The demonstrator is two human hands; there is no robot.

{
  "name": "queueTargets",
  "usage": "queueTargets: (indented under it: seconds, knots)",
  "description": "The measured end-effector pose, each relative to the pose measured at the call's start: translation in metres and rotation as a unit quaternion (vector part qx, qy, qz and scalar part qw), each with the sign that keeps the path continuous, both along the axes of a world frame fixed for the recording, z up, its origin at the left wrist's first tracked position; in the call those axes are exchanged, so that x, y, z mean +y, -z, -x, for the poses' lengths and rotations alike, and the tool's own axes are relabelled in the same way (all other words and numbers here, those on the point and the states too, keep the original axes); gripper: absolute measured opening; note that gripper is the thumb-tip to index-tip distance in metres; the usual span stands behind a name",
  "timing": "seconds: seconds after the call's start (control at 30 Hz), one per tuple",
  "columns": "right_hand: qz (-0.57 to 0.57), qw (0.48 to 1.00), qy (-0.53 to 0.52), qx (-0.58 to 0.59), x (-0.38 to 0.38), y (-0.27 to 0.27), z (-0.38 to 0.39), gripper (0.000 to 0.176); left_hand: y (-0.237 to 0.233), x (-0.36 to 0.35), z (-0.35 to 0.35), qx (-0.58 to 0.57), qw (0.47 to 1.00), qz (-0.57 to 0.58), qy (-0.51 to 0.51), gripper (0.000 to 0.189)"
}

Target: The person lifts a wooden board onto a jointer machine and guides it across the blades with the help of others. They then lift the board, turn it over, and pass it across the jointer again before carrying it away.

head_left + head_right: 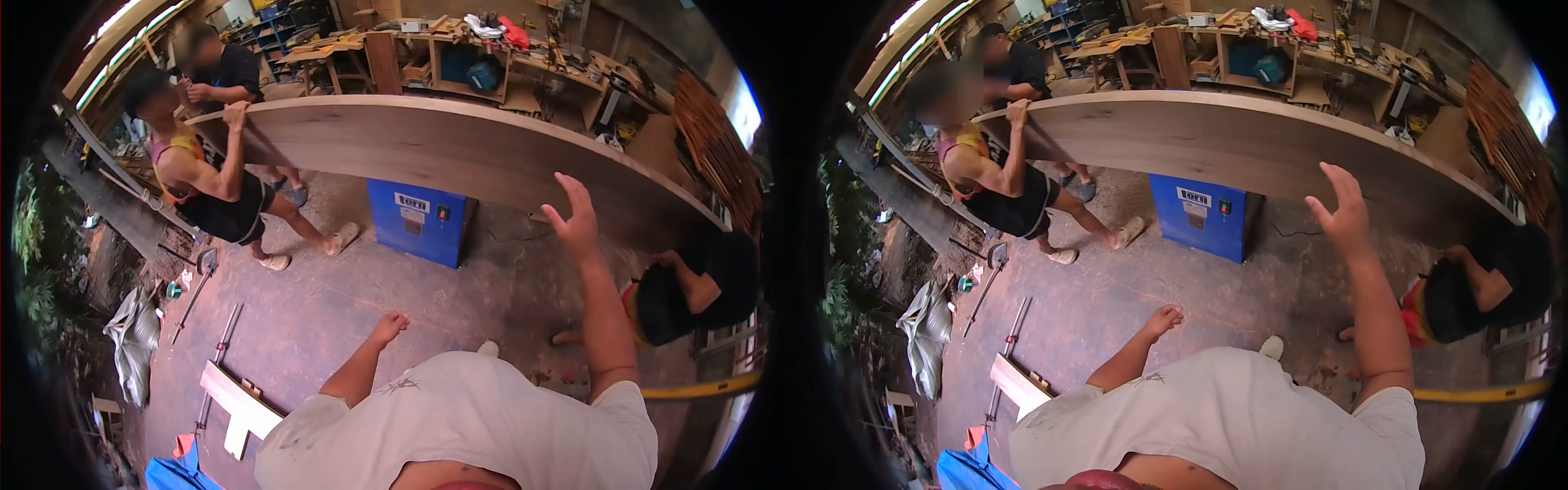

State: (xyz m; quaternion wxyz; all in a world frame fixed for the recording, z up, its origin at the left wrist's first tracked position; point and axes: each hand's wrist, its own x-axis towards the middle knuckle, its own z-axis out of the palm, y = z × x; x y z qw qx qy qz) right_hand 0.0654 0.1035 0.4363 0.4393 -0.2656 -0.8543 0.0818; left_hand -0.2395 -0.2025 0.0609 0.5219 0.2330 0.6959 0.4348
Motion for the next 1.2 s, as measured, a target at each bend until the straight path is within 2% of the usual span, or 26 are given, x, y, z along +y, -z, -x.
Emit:
queueTargets:
  seconds: [0.03,0.07,0.1,0.13,0.17,0.2,0.27,0.33,0.37,0.43,0.47,0.5,0.53,0.6,0.63,0.7,0.73,0.8,0.83,0.9,0.93,1.0,1.03,1.1,1.13,1.2]
  knots:
    - [-0.01,1.0,-0.003,0.017,0.015,-0.001,-0.006,0.051,0.002,0.009,-0.002,0.004,1.0,-0.002,-0.009,0.042]
    - [-0.012,1.0,-0.012,0.022,0.03,0.002,-0.014,0.051,0.017,0.014,0.0,0.056,0.998,0.005,0.017,0.045]
    - [0.067,0.997,-0.037,0.032,0.042,0.01,-0.022,0.046,0.019,0.016,-0.003,0.107,0.993,0.015,0.043,0.047]
    - [0.146,0.986,-0.063,0.038,0.051,0.023,-0.029,0.041,0.023,0.015,-0.008,0.11,0.993,0.016,0.034,0.047]
    - [0.188,0.978,-0.073,0.06,0.057,0.043,-0.033,0.028,0.019,0.016,-0.016,0.159,0.985,0.047,0.057,0.051]
    - [0.233,0.969,-0.077,0.023,0.061,0.066,-0.04,0.024,0.017,0.015,-0.025,0.206,0.972,0.079,0.081,0.054]
    - [0.342,0.934,-0.077,-0.066,0.064,0.124,-0.056,0.02,0.021,0.01,-0.04,0.218,0.965,0.112,0.093,0.057]
    - [0.462,0.869,-0.043,-0.17,0.053,0.194,-0.073,0.024,0.026,-0.002,-0.058,0.228,0.956,0.146,0.109,0.06]
    - [0.358,0.92,-0.087,-0.136,0.051,0.266,-0.089,0.022,0.027,-0.008,-0.069,0.226,0.955,0.161,0.104,0.06]
    - [0.413,0.885,-0.133,-0.171,0.032,0.353,-0.12,0.026,0.025,-0.015,-0.086,0.214,0.954,0.186,0.102,0.06]
    - [0.443,0.854,-0.14,-0.232,0.022,0.385,-0.134,0.029,0.023,-0.018,-0.093,0.211,0.954,0.188,0.102,0.06]
    - [0.472,0.819,-0.146,-0.292,0.013,0.406,-0.147,0.032,0.023,-0.022,-0.098,0.197,0.955,0.198,0.104,0.06]
    - [0.475,0.817,-0.144,-0.294,0.007,0.416,-0.158,0.032,0.021,-0.027,-0.105,0.181,0.955,0.207,0.107,0.06]
    - [0.509,0.764,-0.139,-0.371,-0.011,0.435,-0.183,0.045,0.016,-0.033,-0.11,0.157,0.954,0.222,0.129,0.06]
    - [0.512,0.763,-0.134,-0.371,-0.014,0.446,-0.194,0.045,0.015,-0.036,-0.109,0.164,0.951,0.226,0.134,0.06]
    - [0.503,0.795,-0.095,-0.325,-0.014,0.481,-0.218,0.058,0.014,-0.038,-0.1,0.185,0.945,0.22,0.154,0.06]
    - [0.504,0.796,-0.087,-0.324,-0.018,0.475,-0.222,0.058,0.015,-0.04,-0.094,0.185,0.945,0.216,0.162,0.06]
    - [0.495,0.79,0.096,-0.349,-0.014,0.441,-0.222,0.065,0.021,-0.042,-0.078,0.199,0.944,0.206,0.162,0.06]
    - [0.495,0.79,0.105,-0.348,-0.015,0.42,-0.221,0.065,0.028,-0.044,-0.068,0.2,0.947,0.194,0.157,0.062]
    - [0.611,0.698,0.171,-0.333,-0.026,0.362,-0.204,0.068,0.042,-0.049,-0.051,0.204,0.95,0.169,0.163,0.063]
    - [0.609,0.699,0.182,-0.327,-0.032,0.36,-0.205,0.068,0.046,-0.048,-0.042,0.21,0.953,0.15,0.16,0.063]
    - [0.587,0.724,0.126,-0.339,-0.043,0.363,-0.211,0.068,0.054,-0.052,-0.035,0.204,0.955,0.142,0.164,0.063]
    - [0.591,0.722,0.138,-0.332,-0.052,0.369,-0.211,0.068,0.058,-0.057,-0.031,0.197,0.957,0.143,0.159,0.064]
    - [0.517,0.777,0.081,-0.349,-0.074,0.382,-0.22,0.064,0.069,-0.068,-0.027,0.19,0.952,0.148,0.186,0.063]
    - [0.523,0.773,0.099,-0.345,-0.089,0.379,-0.225,0.064,0.075,-0.075,-0.03,0.185,0.95,0.155,0.199,0.063]
    - [0.537,0.75,0.067,-0.38,-0.108,0.344,-0.216,0.061,0.1,-0.085,-0.035,0.184,0.943,0.149,0.232,0.062]
